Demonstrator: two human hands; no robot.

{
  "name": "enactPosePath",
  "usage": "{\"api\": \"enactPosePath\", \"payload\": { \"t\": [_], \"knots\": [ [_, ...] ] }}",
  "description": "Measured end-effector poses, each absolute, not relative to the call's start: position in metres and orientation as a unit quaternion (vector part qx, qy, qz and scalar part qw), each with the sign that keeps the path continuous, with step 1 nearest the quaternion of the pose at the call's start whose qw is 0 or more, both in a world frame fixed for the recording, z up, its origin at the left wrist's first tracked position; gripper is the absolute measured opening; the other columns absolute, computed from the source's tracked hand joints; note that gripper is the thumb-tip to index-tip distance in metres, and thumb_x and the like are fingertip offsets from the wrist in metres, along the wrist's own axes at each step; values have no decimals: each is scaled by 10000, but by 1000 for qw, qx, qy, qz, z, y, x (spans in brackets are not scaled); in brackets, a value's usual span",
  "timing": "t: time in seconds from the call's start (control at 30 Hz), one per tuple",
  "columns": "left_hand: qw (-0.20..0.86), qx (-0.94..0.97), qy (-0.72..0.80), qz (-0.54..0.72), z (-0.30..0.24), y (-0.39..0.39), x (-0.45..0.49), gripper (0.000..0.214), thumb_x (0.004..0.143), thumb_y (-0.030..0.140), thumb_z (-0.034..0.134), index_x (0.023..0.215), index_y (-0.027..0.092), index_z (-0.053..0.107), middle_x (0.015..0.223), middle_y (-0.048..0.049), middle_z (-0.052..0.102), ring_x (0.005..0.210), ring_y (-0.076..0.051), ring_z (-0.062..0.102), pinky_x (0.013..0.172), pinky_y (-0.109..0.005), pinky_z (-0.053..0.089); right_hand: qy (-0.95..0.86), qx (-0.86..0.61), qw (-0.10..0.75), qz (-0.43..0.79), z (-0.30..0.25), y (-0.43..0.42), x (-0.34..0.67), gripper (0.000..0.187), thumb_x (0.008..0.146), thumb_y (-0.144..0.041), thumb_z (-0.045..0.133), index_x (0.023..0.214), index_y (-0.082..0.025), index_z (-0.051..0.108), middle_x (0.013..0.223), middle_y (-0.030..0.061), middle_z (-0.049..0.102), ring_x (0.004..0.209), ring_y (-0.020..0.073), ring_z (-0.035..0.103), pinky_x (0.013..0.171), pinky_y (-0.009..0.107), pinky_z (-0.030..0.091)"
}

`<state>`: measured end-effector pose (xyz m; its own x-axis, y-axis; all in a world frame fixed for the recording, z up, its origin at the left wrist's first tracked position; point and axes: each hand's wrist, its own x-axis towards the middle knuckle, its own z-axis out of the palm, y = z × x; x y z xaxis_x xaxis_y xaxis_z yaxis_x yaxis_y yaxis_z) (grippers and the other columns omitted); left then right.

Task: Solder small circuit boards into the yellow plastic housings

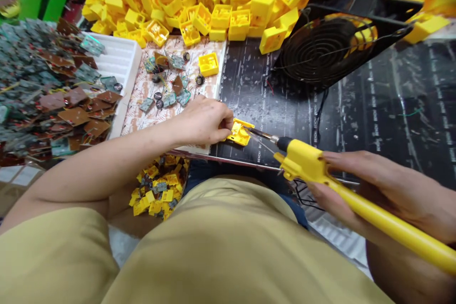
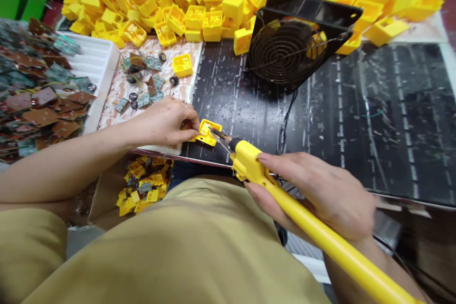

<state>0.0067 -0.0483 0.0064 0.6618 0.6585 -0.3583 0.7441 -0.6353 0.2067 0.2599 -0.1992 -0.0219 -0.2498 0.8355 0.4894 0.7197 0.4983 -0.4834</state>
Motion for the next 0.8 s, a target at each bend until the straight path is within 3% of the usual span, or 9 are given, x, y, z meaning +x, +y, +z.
{"api": "enactPosePath", "payload": {
  "t": [0.13,0.23,0.3,0.53,0.7,0.8],
  "knots": [
    [165,893,394,-142,8,-45,10,204,783,235,585,866,211,771,856,-32,762,828,-195,682,725,-282,412,-813,-416,394,100,-23,-191,246,283,880,-214,683,1146,-243,590,788,3,700,676,125,688,574,199,568],
    [166,892,393,-148,8,-43,12,211,771,244,590,873,222,774,843,-24,761,820,-193,679,700,-276,400,-817,-427,376,94,-23,-189,241,62,919,-260,643,952,-247,592,765,-2,679,654,124,675,569,224,580],
    [169,892,391,-150,7,-42,12,207,769,254,594,865,226,775,827,-19,758,807,-193,677,686,-275,395,-826,-423,362,87,-23,-187,240,68,924,-271,638,892,-238,588,761,-2,676,653,122,673,576,230,590],
    [163,900,378,-146,8,-41,15,153,763,242,609,785,211,757,771,-25,746,733,-185,664,669,-278,395,-863,-361,350,52,-6,-176,238,190,806,-195,777,894,-198,608,772,-1,686,651,89,657,579,181,571],
    [153,903,371,-155,8,-40,17,159,759,251,611,801,214,760,755,-22,735,715,-185,656,650,-276,394,-837,-441,319,57,-7,-188,256,61,925,-275,641,932,-225,606,816,26,694,698,97,665,596,195,553],
    [147,904,367,-163,8,-39,17,179,766,255,597,822,219,763,769,-18,742,729,-183,662,639,-269,386,-844,-432,315,32,-14,-189,268,108,960,-334,588,963,-227,601,815,37,698,667,104,668,537,200,533]
  ]
}}
